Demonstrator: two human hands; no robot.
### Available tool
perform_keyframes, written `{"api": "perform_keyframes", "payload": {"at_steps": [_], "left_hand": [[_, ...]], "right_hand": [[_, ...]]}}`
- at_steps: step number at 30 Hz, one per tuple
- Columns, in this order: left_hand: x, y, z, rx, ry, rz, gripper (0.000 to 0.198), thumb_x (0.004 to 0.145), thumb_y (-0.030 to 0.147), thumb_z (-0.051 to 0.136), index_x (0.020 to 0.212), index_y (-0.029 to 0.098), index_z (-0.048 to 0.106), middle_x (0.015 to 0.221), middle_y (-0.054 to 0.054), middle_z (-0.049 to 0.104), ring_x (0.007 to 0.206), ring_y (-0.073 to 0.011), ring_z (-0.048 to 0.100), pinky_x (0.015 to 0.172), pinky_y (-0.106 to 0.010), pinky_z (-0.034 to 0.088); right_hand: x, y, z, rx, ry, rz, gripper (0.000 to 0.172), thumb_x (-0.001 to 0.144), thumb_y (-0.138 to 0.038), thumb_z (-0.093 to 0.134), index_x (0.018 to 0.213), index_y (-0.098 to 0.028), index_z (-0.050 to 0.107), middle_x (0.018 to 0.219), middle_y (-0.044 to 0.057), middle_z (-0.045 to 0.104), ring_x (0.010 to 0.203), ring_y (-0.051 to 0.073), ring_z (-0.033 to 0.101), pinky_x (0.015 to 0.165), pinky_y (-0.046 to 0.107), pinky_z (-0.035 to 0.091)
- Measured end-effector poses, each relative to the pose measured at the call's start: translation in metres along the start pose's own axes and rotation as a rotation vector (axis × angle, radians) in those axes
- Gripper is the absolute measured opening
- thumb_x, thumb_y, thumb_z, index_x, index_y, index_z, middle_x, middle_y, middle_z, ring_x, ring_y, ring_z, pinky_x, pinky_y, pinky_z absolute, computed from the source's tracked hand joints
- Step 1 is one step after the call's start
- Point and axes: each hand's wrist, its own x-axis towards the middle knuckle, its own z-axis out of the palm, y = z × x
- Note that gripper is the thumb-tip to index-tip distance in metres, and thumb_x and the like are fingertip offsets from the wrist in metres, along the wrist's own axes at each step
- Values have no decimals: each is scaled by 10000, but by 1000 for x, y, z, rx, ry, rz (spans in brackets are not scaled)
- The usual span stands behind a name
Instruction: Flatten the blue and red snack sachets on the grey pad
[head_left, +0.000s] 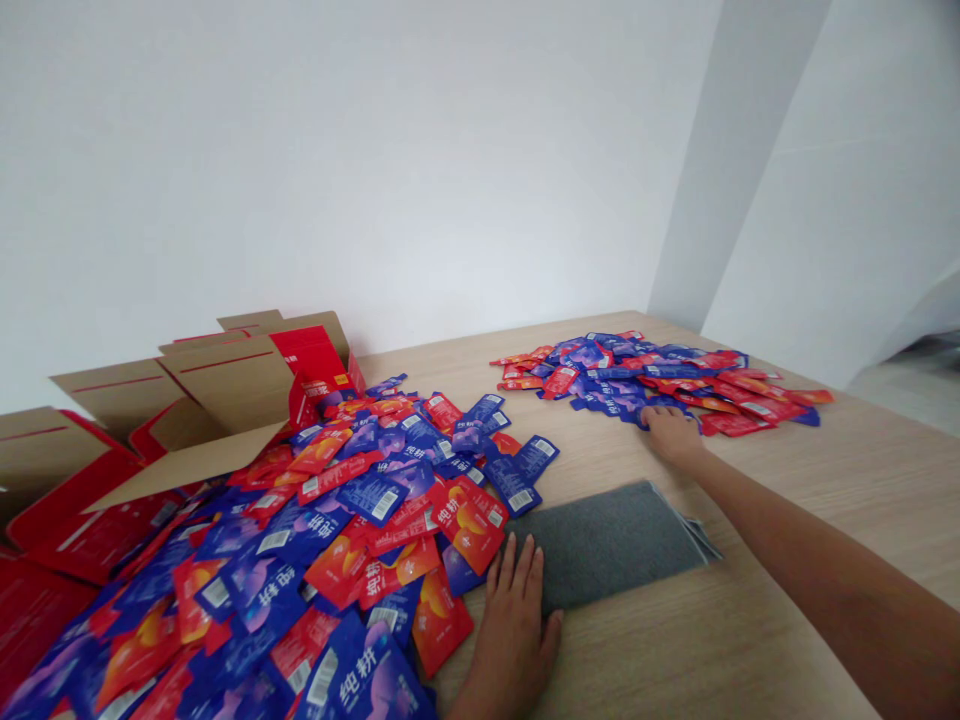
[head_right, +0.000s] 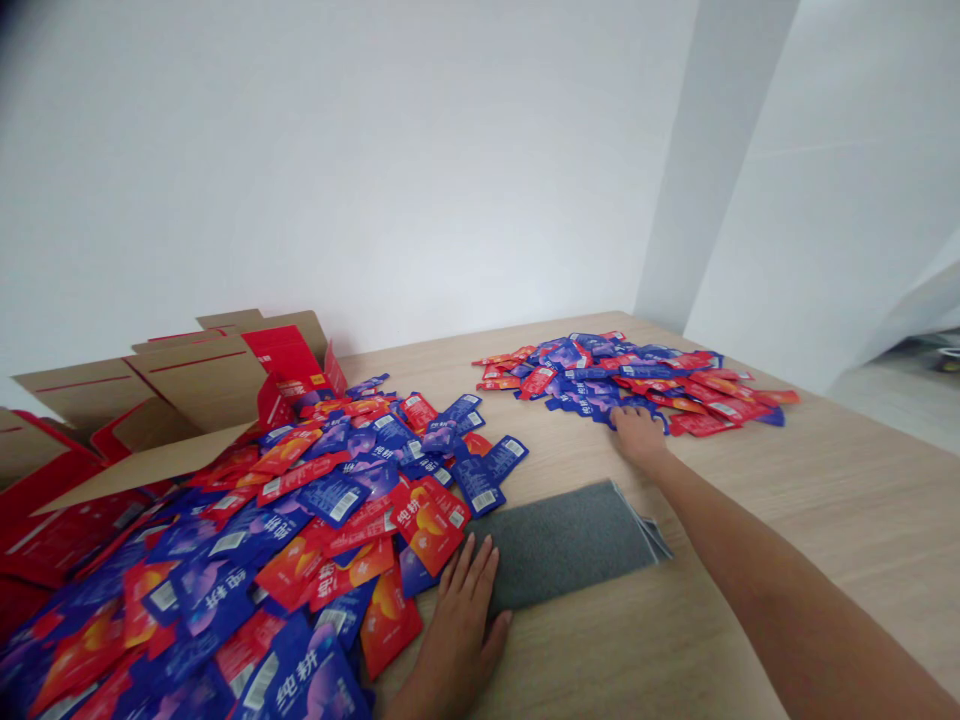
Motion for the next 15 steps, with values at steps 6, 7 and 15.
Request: {"api": "perform_keyframes", "payload": {"at_steps": [6,7,15], "left_hand": [[1,6,-7,33,-7,-9,606,846,284,417,1417,157,257,1491,0,149,1368,-220,59,1110,-412,138],[1,8,-9,41,-15,-15,610,841,280,418,1415,147,261,1490,-9,153,1367,-224,65,1109,-418,142],[2,14,-16,70,-24,3,598,840,279,404,1403,119,281,1477,-48,203,1363,-241,86,1098,-453,164]], "right_hand": [[-23,5,-18,82,68,-23,251,768,-81,378,864,-136,604,882,147,657,888,257,582,773,344,414],[-28,4,-21,108,80,-23,244,766,-88,380,859,-139,600,861,138,660,850,248,592,748,332,421],[-85,-39,-39,400,134,-174,177,783,-193,367,798,-210,543,841,45,671,824,179,616,762,280,453]]}}
